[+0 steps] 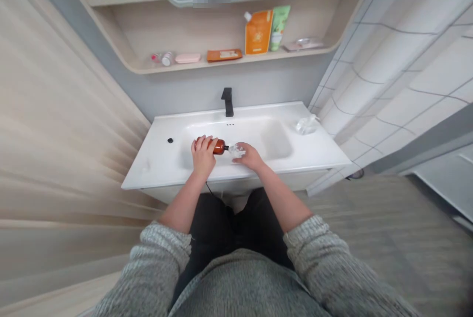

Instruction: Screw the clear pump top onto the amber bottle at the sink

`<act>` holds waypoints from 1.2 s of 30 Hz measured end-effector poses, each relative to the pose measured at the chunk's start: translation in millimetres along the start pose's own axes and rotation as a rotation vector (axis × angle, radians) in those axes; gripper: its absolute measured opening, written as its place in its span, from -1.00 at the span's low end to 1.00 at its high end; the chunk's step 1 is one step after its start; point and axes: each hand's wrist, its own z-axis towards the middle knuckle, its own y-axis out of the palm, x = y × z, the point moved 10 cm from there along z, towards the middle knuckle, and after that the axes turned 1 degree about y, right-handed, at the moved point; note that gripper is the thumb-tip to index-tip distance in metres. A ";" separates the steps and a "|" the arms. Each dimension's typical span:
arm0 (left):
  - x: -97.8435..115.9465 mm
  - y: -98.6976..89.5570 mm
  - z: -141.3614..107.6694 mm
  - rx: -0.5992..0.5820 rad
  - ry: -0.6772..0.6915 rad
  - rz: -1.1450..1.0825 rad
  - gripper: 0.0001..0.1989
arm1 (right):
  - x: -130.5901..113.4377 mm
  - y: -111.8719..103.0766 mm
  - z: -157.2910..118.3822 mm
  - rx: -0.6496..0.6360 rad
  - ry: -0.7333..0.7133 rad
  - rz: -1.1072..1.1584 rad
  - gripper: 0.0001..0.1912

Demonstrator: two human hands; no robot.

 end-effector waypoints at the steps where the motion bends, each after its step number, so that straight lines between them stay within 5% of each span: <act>1: -0.1 -0.2 0.1 0.004 0.001 -0.001 -0.39 | -0.3 -0.1 0.0 -0.001 -0.001 -0.003 -0.22; 36: 8.5 -12.0 14.0 -0.014 0.069 0.011 -0.39 | -4.7 -4.0 -0.8 0.019 -0.016 0.042 -0.22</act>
